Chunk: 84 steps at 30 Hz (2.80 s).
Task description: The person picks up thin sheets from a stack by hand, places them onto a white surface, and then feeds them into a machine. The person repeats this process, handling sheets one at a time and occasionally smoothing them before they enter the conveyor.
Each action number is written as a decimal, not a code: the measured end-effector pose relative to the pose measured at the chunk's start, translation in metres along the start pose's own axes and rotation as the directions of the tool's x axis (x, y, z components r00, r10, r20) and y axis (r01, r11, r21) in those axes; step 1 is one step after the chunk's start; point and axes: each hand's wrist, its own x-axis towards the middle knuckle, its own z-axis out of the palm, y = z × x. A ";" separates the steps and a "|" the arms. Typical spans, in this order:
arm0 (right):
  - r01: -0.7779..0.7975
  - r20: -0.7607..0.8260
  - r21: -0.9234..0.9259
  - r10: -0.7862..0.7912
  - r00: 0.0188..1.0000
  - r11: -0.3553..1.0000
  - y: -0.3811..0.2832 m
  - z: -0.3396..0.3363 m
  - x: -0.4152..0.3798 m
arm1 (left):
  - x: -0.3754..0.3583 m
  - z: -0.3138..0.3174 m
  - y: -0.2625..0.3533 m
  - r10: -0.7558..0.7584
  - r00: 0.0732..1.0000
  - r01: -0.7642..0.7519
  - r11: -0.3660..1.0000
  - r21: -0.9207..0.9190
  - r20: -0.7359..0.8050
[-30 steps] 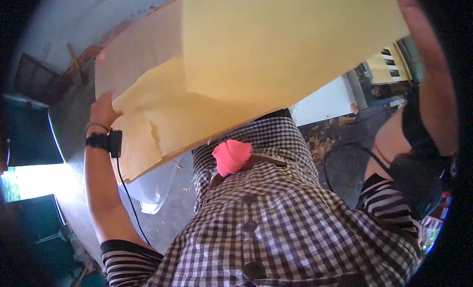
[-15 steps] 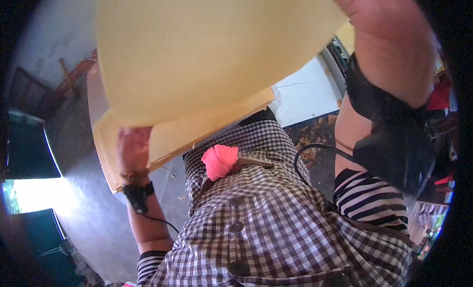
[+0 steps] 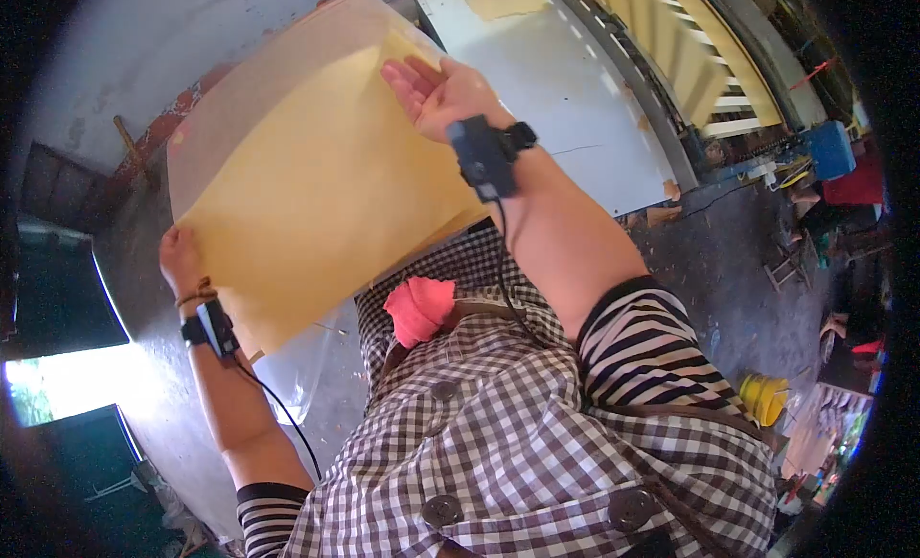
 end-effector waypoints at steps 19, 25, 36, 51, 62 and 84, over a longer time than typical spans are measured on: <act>0.401 -0.597 -0.306 -0.502 0.626 0.863 -0.166 -0.198 -0.096 | -0.099 0.034 0.081 0.614 0.749 -0.660 0.720 0.214 0.249; 0.198 -0.164 -0.899 -0.719 0.675 0.391 -0.220 -0.269 -0.075 | -0.180 0.049 0.120 0.683 0.581 -0.784 0.616 0.077 0.442; -0.082 0.406 -0.042 -0.092 0.909 -0.996 -0.223 -0.172 -0.089 | -0.189 0.054 0.125 0.626 0.655 -0.668 0.741 -0.061 0.423; -0.147 0.568 -0.114 -0.185 0.802 -0.983 -0.218 -0.121 -0.079 | -0.185 0.064 0.156 0.698 0.567 -0.722 0.676 -0.143 0.438; 0.263 0.458 -0.159 0.165 0.873 -0.952 -0.051 0.054 -0.245 | -0.208 0.121 0.273 0.809 0.067 -0.473 0.542 -0.695 0.584; -0.074 -0.310 -0.852 -0.384 0.870 0.519 -0.102 -0.157 -0.176 | -0.013 0.014 0.202 -0.138 0.913 0.406 0.420 -0.812 0.384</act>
